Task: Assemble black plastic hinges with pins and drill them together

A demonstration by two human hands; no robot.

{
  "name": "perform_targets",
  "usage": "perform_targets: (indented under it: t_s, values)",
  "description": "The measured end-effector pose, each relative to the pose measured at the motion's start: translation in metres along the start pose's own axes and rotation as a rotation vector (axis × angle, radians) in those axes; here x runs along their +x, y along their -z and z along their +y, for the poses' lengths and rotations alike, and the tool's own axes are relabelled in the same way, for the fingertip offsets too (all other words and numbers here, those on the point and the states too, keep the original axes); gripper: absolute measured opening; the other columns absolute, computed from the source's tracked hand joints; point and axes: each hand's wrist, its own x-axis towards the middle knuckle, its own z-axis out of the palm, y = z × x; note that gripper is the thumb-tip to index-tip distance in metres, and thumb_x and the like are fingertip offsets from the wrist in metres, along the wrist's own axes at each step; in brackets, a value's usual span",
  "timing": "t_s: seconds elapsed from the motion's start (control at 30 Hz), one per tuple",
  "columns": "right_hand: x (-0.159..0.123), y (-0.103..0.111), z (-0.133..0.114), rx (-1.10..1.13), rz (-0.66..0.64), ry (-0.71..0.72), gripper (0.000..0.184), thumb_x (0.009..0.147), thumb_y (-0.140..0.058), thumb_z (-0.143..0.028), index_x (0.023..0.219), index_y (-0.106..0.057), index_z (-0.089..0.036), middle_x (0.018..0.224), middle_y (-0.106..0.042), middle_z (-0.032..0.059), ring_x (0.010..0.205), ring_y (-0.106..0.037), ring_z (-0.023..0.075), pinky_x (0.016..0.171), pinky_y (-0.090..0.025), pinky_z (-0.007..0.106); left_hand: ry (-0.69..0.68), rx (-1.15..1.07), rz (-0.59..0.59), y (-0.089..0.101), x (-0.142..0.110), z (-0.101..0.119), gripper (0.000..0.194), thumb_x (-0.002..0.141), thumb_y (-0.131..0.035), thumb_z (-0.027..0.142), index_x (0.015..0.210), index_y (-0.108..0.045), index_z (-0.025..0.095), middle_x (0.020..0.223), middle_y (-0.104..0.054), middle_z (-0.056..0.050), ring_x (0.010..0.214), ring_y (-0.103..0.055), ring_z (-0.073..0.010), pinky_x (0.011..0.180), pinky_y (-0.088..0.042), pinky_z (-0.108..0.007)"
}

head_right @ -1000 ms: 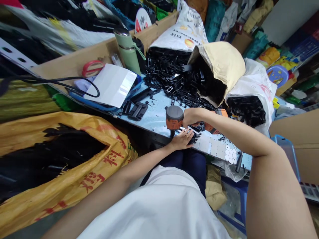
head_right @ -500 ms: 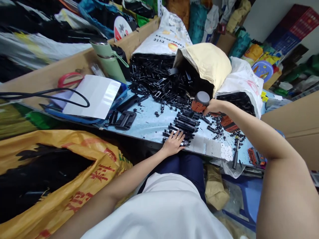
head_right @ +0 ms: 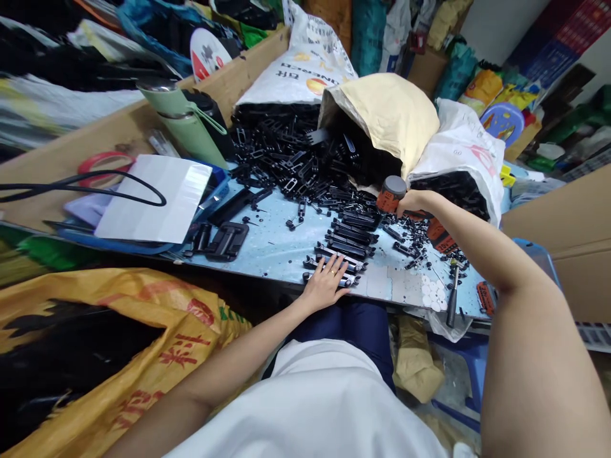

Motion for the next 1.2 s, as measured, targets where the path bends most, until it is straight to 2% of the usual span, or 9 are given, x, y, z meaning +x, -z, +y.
perform_targets:
  t_s: [0.1, 0.23, 0.43, 0.6, 0.77, 0.87, 0.97, 1.07, 1.2]
  values:
    - [-0.016, -0.003, -0.002, -0.028, -0.026, -0.047, 0.017, 0.062, -0.065, -0.018, 0.078, -0.065, -0.012, 0.047, -0.051, 0.0004, 0.048, -0.052, 0.0159, 0.047, -0.042, 0.026, 0.018, -0.003, -0.027, 0.003, 0.002, 0.001, 0.064, 0.085, -0.042, 0.052, 0.134, -0.039, 0.011, 0.14, -0.039, -0.017, 0.132, -0.031, -0.0285, 0.107, -0.024, -0.047]
    - [-0.033, -0.01, -0.003, -0.047, -0.078, -0.041, 0.014, 0.062, -0.066, -0.021, 0.072, -0.064, -0.012, 0.047, -0.051, 0.0005, 0.047, -0.051, 0.0146, 0.046, -0.041, 0.025, 0.032, -0.009, -0.046, 0.006, 0.003, 0.002, 0.063, 0.084, -0.043, 0.051, 0.133, -0.041, 0.01, 0.138, -0.041, -0.017, 0.132, -0.032, -0.0287, 0.107, -0.025, -0.046]
    - [-0.035, -0.016, -0.013, -0.102, -0.137, -0.04, 0.013, 0.061, -0.063, -0.018, 0.073, -0.064, -0.011, 0.045, -0.049, -0.0014, 0.045, -0.049, 0.0124, 0.045, -0.04, 0.023, 0.035, -0.024, -0.053, 0.008, 0.003, 0.002, 0.062, 0.084, -0.044, 0.05, 0.133, -0.041, 0.011, 0.139, -0.04, -0.017, 0.132, -0.031, -0.029, 0.107, -0.025, -0.046]
    - [-0.038, -0.019, -0.025, -0.155, -0.137, -0.025, 0.018, 0.062, -0.06, -0.016, 0.078, -0.065, -0.011, 0.046, -0.048, -0.0019, 0.045, -0.049, 0.0126, 0.046, -0.04, 0.023, 0.04, -0.025, -0.064, 0.009, 0.003, 0.002, 0.063, 0.085, -0.044, 0.049, 0.133, -0.04, 0.009, 0.138, -0.04, -0.018, 0.132, -0.031, -0.0289, 0.107, -0.025, -0.047]
    - [-0.053, -0.019, -0.029, -0.254, -0.091, 0.044, 0.024, 0.062, -0.062, -0.02, 0.085, -0.067, -0.017, 0.057, -0.058, 0.0, 0.055, -0.057, 0.0155, 0.051, -0.043, 0.023, 0.047, -0.032, -0.084, 0.008, 0.004, 0.002, 0.066, 0.084, -0.045, 0.049, 0.133, -0.039, 0.005, 0.139, -0.039, -0.018, 0.133, -0.029, -0.0289, 0.109, -0.023, -0.046]
    - [-0.061, -0.021, -0.027, -0.245, -0.13, 0.037, 0.022, 0.064, -0.061, -0.025, 0.084, -0.068, -0.017, 0.056, -0.059, 0.0009, 0.055, -0.058, 0.016, 0.051, -0.043, 0.023, 0.051, -0.042, -0.071, 0.006, 0.003, 0.002, 0.066, 0.084, -0.045, 0.049, 0.134, -0.038, 0.005, 0.14, -0.039, -0.017, 0.134, -0.028, -0.0289, 0.11, -0.021, -0.045]
    - [-0.062, -0.026, -0.025, -0.288, -0.142, 0.047, 0.023, 0.063, -0.064, -0.028, 0.082, -0.068, -0.016, 0.06, -0.061, 0.0022, 0.061, -0.059, 0.0173, 0.053, -0.042, 0.023, 0.052, -0.047, -0.068, 0.004, 0.002, 0.002, 0.066, 0.084, -0.044, 0.048, 0.136, -0.036, 0.008, 0.14, -0.039, -0.017, 0.134, -0.028, -0.0286, 0.109, -0.02, -0.046]
    - [-0.059, -0.033, -0.027, -0.324, -0.146, 0.106, 0.03, 0.059, -0.068, -0.028, 0.088, -0.068, -0.018, 0.07, -0.065, 0.0027, 0.071, -0.06, 0.0185, 0.058, -0.042, 0.023, 0.047, -0.052, -0.072, 0.004, 0.001, 0.002, 0.065, 0.085, -0.043, 0.048, 0.137, -0.035, 0.009, 0.14, -0.039, -0.016, 0.134, -0.028, -0.0282, 0.109, -0.02, -0.045]
    - [-0.064, -0.038, -0.034, -0.397, -0.146, 0.121, 0.034, 0.063, -0.065, -0.029, 0.094, -0.068, -0.017, 0.081, -0.067, 0.005, 0.078, -0.061, 0.0201, 0.061, -0.041, 0.023, 0.053, -0.046, -0.086, 0.006, 0.003, 0.002, 0.065, 0.085, -0.042, 0.048, 0.136, -0.034, 0.009, 0.14, -0.039, -0.016, 0.134, -0.027, -0.0276, 0.109, -0.02, -0.045]
